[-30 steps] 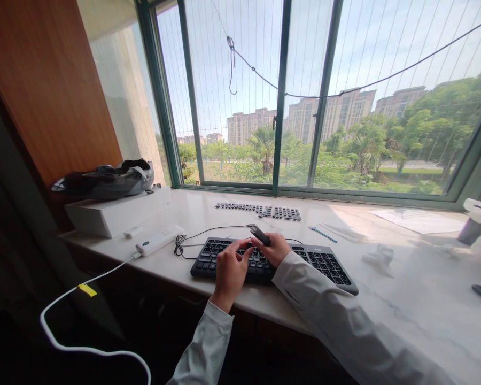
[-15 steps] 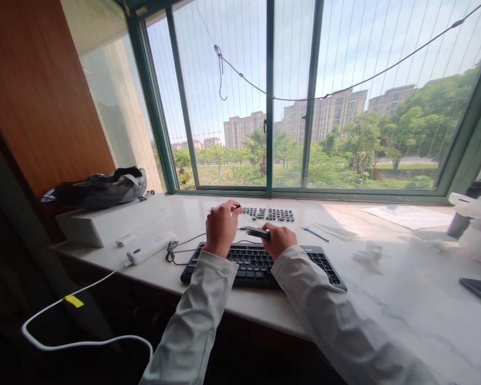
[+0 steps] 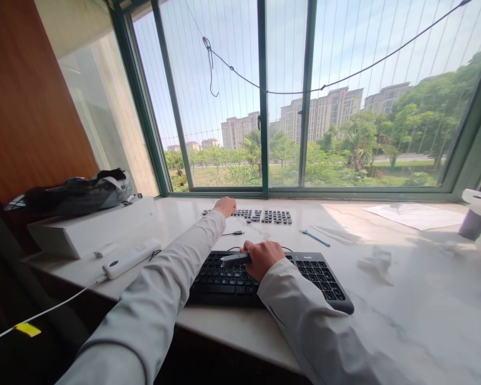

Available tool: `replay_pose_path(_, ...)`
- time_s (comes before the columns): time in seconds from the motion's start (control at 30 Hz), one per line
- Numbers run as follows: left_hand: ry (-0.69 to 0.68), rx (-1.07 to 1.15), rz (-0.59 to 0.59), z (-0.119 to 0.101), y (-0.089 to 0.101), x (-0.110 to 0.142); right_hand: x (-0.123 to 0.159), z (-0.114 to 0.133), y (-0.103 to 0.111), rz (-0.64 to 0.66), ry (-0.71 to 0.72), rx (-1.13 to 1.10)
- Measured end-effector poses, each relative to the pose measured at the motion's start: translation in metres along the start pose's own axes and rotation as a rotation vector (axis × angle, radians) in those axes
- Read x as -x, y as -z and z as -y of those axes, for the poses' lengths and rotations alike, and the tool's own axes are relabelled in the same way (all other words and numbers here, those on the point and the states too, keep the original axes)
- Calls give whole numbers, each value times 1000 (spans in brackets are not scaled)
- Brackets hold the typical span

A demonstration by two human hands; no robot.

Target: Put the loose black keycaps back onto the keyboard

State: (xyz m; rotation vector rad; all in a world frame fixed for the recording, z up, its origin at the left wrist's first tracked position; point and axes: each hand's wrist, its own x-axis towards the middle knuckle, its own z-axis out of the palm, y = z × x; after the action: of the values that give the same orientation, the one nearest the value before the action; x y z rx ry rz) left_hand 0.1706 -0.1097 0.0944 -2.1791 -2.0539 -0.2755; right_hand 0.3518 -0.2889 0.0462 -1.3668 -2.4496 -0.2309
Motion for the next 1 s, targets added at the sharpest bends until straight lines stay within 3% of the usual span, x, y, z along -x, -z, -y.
replay_pose_path(0.17,-62,-78,124,7,-30,-25,0,5,-3,-3,51,-18)
replay_pose_path(0.3,-121,-137,153,7,-46,-41,1,11,-6,-7,100,-43)
replay_pose_path(0.63,-218,-182,82,11,-74,-54,3,16,-8,-24,124,-57)
replay_pose_path(1.0,-261,-204,9,15,-83,-59,1,13,-9,-42,122,-72)
